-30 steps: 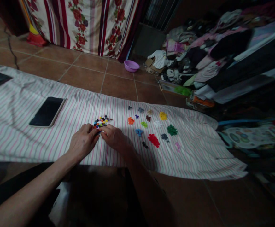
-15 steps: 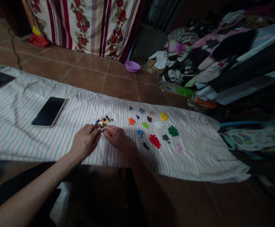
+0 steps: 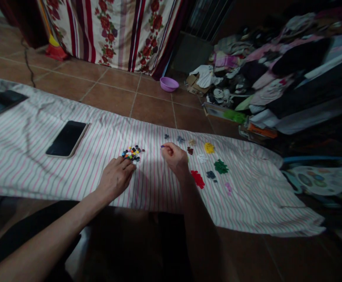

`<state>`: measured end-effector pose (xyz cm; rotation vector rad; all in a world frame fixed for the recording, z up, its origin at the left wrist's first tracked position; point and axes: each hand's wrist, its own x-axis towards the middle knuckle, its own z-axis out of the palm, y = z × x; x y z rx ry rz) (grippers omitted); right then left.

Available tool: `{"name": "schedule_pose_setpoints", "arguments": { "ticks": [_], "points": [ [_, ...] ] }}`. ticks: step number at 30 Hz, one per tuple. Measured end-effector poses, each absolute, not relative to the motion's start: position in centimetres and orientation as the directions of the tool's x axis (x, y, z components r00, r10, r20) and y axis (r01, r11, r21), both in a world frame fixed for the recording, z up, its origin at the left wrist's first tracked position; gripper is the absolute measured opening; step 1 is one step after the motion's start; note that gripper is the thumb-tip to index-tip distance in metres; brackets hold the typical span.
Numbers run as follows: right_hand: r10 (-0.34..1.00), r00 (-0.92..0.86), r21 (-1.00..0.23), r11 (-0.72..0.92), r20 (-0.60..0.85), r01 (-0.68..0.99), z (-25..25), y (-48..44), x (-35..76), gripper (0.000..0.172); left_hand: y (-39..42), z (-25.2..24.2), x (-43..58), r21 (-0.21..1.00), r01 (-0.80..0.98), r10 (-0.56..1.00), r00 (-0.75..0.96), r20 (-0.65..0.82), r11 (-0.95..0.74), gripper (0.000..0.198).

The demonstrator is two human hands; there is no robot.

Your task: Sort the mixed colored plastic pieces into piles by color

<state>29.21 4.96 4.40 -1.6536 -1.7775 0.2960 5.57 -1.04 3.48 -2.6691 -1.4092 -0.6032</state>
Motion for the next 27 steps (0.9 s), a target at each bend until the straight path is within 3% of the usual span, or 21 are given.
{"name": "schedule_pose_setpoints", "arguments": {
  "ticks": [6, 15, 27],
  "points": [
    [0.886, 0.252, -0.411, -0.078, 0.390, 0.908, 4.0, 6.4, 33.5, 0.029, -1.2, 3.4, 6.4, 0.135, 0.783, 0.768, 0.536, 0.350, -0.607, 0.016],
    [0.899, 0.354, -0.242, -0.294, 0.259, 0.925, 3.9, 6.7, 34.2, 0.032, -1.0, 3.3, 6.5, 0.163, 0.778, 0.770, 0.524, 0.363, -0.606, 0.015],
    [0.906, 0.375, -0.162, -0.348, 0.195, 0.924, 4.1, 7.1, 33.6, 0.033, -1.0, 2.7, 6.4, 0.156, 0.822, 0.803, 0.464, 0.374, -0.547, 0.015]
  ]
}}
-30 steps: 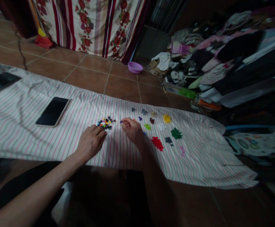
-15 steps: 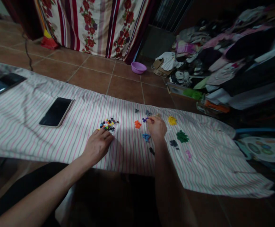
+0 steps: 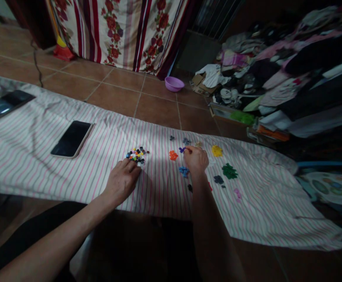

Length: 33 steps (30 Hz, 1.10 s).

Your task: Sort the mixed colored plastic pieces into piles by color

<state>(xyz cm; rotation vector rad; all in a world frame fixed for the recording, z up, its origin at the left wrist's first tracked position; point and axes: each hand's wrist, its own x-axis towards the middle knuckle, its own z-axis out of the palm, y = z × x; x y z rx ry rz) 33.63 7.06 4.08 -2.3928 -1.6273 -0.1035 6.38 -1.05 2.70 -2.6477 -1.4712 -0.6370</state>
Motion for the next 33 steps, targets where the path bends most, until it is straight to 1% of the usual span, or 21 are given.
{"name": "schedule_pose_setpoints", "arguments": {
  "ticks": [6, 8, 11, 13, 15, 18, 20, 21, 22, 24, 25, 28, 33],
  "points": [
    [0.912, 0.350, -0.152, -0.323, 0.214, 0.934, 3.9, 7.0, 33.7, 0.032, -1.0, 2.5, 6.4, 0.166, 0.820, 0.801, 0.457, 0.387, -0.548, 0.015],
    [0.906, 0.339, -0.171, -0.303, 0.254, 0.938, 4.0, 7.0, 33.7, 0.032, -1.0, 2.5, 6.4, 0.182, 0.814, 0.798, 0.450, 0.401, -0.551, 0.015],
    [0.887, 0.300, -0.220, -0.234, 0.351, 0.947, 4.2, 6.9, 33.4, 0.032, -0.9, 2.4, 6.3, 0.215, 0.792, 0.786, 0.452, 0.421, -0.571, 0.017],
    [0.877, 0.253, -0.272, -0.147, 0.409, 0.951, 4.2, 6.7, 32.5, 0.032, -0.9, 2.4, 6.2, 0.245, 0.772, 0.776, 0.449, 0.442, -0.586, 0.021],
    [0.883, 0.169, -0.330, -0.017, 0.438, 0.944, 4.1, 6.4, 31.1, 0.030, -0.9, 2.4, 5.9, 0.281, 0.750, 0.769, 0.440, 0.463, -0.599, 0.026],
    [0.907, -0.037, -0.405, 0.223, 0.420, 0.887, 3.7, 5.5, 28.2, 0.028, -1.2, 2.7, 5.2, 0.321, 0.742, 0.777, 0.411, 0.476, -0.588, 0.026],
    [0.911, -0.178, -0.443, 0.343, 0.372, 0.828, 3.3, 4.7, 26.4, 0.026, -1.7, 2.7, 4.6, 0.309, 0.786, 0.805, 0.363, 0.470, -0.535, 0.027],
    [0.911, -0.227, -0.458, 0.375, 0.345, 0.806, 3.2, 4.4, 25.6, 0.025, -2.1, 2.6, 4.3, 0.290, 0.822, 0.825, 0.328, 0.461, -0.489, 0.031],
    [0.912, -0.259, -0.470, 0.390, 0.319, 0.792, 3.0, 4.1, 24.9, 0.024, -2.4, 2.4, 3.9, 0.262, 0.862, 0.848, 0.290, 0.444, -0.433, 0.040],
    [0.920, -0.275, -0.477, 0.382, 0.280, 0.791, 2.8, 3.7, 23.9, 0.025, -3.1, 1.7, 3.4, 0.202, 0.903, 0.866, 0.268, 0.423, -0.379, 0.064],
    [0.924, -0.272, -0.475, 0.372, 0.267, 0.798, 2.7, 3.6, 23.6, 0.026, -3.3, 1.3, 3.2, 0.184, 0.913, 0.873, 0.265, 0.410, -0.363, 0.069],
    [0.930, -0.267, -0.474, 0.360, 0.254, 0.804, 2.5, 3.8, 23.2, 0.029, -3.4, 0.5, 2.8, 0.155, 0.926, 0.895, 0.273, 0.351, -0.343, 0.069],
    [0.883, -0.382, -0.531, 0.469, 0.272, 0.706, 2.0, 4.3, 22.7, 0.035, -2.1, 0.6, 3.1, 0.136, 0.934, 0.913, 0.280, 0.295, -0.331, 0.058]
  ]
}}
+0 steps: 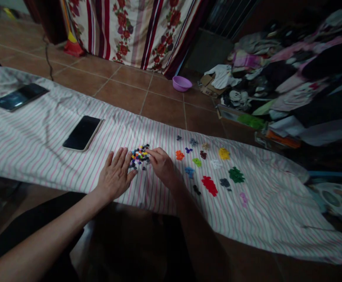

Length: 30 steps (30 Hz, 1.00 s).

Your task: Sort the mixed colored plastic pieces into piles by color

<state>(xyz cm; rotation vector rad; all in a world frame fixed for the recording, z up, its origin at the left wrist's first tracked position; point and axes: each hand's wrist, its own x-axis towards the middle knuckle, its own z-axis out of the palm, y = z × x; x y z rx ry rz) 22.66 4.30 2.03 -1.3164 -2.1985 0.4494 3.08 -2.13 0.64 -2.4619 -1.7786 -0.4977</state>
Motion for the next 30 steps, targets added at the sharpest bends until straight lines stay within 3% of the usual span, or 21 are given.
{"name": "schedule_pose_setpoints", "arguments": {
  "ticks": [4, 9, 17, 30],
  "points": [
    [0.857, -0.433, -0.569, 0.512, 0.281, 0.644, 1.9, 4.3, 22.3, 0.035, -1.0, 0.9, 3.3, 0.119, 0.945, 0.919, 0.260, 0.297, -0.305, 0.052],
    [0.878, -0.369, -0.594, 0.478, 0.304, 0.647, 2.3, 3.9, 22.5, 0.029, -0.1, 1.2, 2.7, 0.128, 0.945, 0.930, 0.263, 0.256, -0.302, 0.049],
    [0.845, -0.496, -0.643, 0.495, 0.200, 0.585, 3.5, 2.6, 23.5, 0.011, 0.2, 0.8, 0.7, 0.175, 0.913, 0.910, 0.316, 0.268, -0.368, 0.048],
    [0.805, -0.582, -0.475, 0.558, 0.111, 0.681, 4.0, 1.1, 22.2, 0.012, -0.2, 0.8, 0.6, 0.182, 0.876, 0.864, 0.368, 0.344, -0.446, 0.045]
  ]
}}
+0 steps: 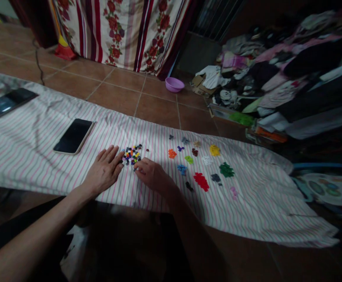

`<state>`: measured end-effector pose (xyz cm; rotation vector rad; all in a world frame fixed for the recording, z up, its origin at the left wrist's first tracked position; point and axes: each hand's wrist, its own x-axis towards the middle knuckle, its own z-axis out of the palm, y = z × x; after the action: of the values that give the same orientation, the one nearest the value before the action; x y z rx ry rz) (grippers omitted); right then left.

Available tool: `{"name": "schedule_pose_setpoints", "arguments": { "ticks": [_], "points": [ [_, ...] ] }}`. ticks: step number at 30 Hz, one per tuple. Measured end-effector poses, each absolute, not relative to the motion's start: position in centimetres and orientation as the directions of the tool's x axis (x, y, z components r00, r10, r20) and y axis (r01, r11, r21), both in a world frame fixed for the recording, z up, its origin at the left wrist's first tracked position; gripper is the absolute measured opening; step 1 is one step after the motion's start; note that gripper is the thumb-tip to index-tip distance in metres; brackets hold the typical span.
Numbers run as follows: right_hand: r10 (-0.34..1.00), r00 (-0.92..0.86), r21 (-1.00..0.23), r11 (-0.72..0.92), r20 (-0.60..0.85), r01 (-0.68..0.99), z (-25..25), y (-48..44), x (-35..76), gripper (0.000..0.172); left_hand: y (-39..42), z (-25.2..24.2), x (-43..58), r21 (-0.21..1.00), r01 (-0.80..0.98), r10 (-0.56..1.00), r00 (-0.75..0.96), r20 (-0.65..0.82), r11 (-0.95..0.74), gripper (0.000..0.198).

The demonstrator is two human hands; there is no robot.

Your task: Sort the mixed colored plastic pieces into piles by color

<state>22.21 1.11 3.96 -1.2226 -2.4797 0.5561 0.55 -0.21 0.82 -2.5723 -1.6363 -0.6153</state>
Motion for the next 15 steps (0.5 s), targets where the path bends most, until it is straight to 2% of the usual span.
{"name": "schedule_pose_setpoints", "arguments": {
  "ticks": [7, 10, 15],
  "points": [
    [0.804, -0.583, -0.522, 0.550, 0.119, 0.652, 4.2, 1.2, 22.8, 0.016, -0.1, 0.5, 0.7, 0.212, 0.866, 0.856, 0.358, 0.373, -0.454, 0.043],
    [0.809, -0.580, -0.607, 0.510, 0.099, 0.609, 4.3, 1.4, 23.6, 0.017, -0.1, 0.6, 0.7, 0.214, 0.867, 0.859, 0.354, 0.369, -0.449, 0.043],
    [0.871, -0.492, -0.792, 0.297, -0.005, 0.533, 4.5, 1.9, 25.2, 0.013, 0.0, 0.7, 0.8, 0.197, 0.876, 0.861, 0.349, 0.370, -0.440, 0.042]
  ]
}}
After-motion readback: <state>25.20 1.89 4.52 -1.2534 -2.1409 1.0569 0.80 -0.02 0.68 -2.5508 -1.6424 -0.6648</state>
